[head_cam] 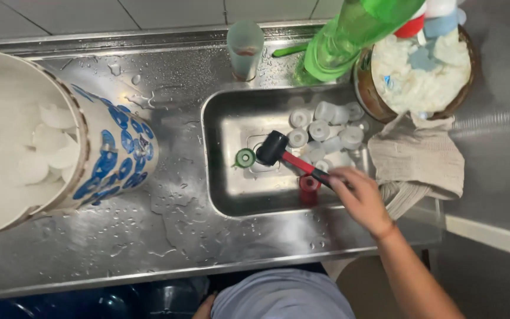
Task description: The person repeatedly picks white plastic bottle caps from a stainless steel sink, inspects them, and places them into a white bucket with blue patterns. The person also moves a cloth and a rubber mallet within the sink area while continuing to sort the caps.
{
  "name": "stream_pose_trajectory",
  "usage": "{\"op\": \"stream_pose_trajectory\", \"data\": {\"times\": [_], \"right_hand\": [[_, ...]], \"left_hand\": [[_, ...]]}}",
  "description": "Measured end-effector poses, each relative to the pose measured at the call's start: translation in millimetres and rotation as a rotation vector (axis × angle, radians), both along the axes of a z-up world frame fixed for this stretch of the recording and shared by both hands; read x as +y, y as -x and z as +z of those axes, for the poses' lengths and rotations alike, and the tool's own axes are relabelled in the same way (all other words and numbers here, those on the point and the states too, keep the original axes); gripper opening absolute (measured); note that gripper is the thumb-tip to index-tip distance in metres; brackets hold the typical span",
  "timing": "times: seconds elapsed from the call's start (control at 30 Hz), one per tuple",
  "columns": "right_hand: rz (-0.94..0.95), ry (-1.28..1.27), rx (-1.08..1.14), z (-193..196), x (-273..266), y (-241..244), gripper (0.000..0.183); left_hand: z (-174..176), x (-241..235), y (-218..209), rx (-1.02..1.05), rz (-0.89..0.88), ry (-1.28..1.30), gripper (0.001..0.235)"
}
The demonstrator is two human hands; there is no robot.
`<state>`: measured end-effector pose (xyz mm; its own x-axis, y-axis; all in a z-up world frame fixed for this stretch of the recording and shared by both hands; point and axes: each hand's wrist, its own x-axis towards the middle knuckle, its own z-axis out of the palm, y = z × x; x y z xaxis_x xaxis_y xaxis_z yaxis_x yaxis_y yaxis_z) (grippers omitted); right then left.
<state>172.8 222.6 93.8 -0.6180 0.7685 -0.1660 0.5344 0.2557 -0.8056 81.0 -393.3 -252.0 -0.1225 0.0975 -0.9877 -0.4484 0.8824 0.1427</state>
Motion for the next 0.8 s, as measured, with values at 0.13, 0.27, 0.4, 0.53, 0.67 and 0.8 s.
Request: {"op": "stream_pose_trajectory", "data": {"times": [0.13,0.27,0.4,0.53,0.67,0.8], "right_hand": [[0.452,-0.229,-0.372,-71.1,65.8,46.7,0.036],[0.660,-0.369,-0.765,-163.8,95.9,82.9,0.053],[0.682,-0.544,-0.526,-187.0,101.1,58.2,0.026],[0.691,-0.325,-0.008,-41.9,56.2,27.0,0.019],[0.842,-0.126,0.344,52.0,40.4,0.1,0.037],[0.338,-0.404,0.121,2.8,141.2,-59.7,0.036]], "left_hand": [[153.1,175.7,62.9,-0.009,0.200,0.090,0.062],[303.6,268.6,84.9,0.096,0.135,-0.324,0.045],[325.5,346.1,71.3,0.240,-0.121,-0.535,0.040],[337.5,437.8,51.0,0.647,-0.364,-0.731,0.069],[346.0,497.9,28.6,0.675,-0.276,-0.689,0.090],[365.1,499.4,23.3,0.662,-0.265,-0.686,0.083]]}}
